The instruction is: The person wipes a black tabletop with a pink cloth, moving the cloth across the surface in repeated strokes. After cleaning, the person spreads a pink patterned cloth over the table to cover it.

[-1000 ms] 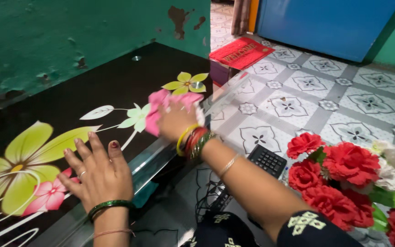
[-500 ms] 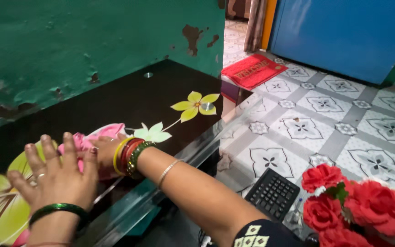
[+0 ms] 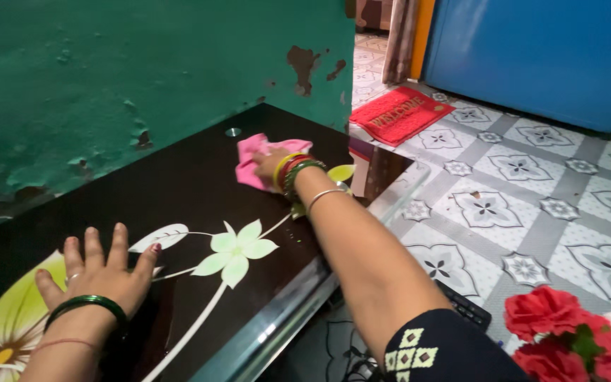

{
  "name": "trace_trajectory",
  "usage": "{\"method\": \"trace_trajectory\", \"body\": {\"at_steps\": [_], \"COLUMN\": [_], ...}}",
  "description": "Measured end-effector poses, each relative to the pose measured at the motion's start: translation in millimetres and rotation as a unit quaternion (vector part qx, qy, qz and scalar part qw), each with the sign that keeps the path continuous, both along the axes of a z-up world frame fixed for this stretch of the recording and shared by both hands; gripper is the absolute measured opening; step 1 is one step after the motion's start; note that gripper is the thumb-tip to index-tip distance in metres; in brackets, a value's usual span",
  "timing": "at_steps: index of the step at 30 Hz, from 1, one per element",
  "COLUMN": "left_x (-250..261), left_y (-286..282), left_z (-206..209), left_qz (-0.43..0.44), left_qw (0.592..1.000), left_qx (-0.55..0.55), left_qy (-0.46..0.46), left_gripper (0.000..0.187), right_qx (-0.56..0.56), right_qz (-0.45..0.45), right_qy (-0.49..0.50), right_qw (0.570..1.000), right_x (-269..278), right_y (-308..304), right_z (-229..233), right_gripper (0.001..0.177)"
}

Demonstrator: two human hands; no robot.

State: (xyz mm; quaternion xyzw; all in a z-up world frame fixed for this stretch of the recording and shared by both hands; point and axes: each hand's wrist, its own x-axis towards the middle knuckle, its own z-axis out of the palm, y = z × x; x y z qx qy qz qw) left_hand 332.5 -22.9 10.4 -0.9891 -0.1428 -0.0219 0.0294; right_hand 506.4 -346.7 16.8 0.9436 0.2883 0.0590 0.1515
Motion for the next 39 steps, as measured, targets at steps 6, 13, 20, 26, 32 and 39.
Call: {"method": "trace_trajectory", "body": {"at_steps": [6,13,20,26,32,39], "left_x": [-5.2,-4.4,6.8,6.6,9.8,6.3], "left_y": [12.6,16.4,22.3,15.4,12.5,16.0], "left_z": [-1.8,-12.2,-22.6,-17.1,-20.9,-24.3], "left_qz": [0.006,0.018,0.033,0.063,0.091,0.063], "left_qw": [0.999,0.998,0.997,0.991,0.981,0.992], "left_qx": [-0.004,0.014,0.041,0.062,0.11,0.086], "left_qy": [0.051,0.05,0.065,0.099,0.128,0.066], "left_gripper": [0.087,0.096,0.1,0.098,0.098,0.098], "right_qx": [0.206,0.205,0.109,0.081,0.126,0.209], "right_qz": [-0.267,0.145,0.223,0.093,-0.183,-0.384], "right_qy": [0.025,0.123,0.152,0.091,0.075,0.058], "right_qw": [0.941,0.96,0.957,0.988,0.972,0.898], "right_x": [-0.3,-21.7,14.2,57.5,73.1,55.0], "right_y": [57.8,224.4,270.5,184.5,53.8,-31.4], "right_z": [16.3,11.2,7.0,13.2,16.6,11.1], "right_gripper": [0.083,0.051,0.066,0.068,0.07,0.076]}}
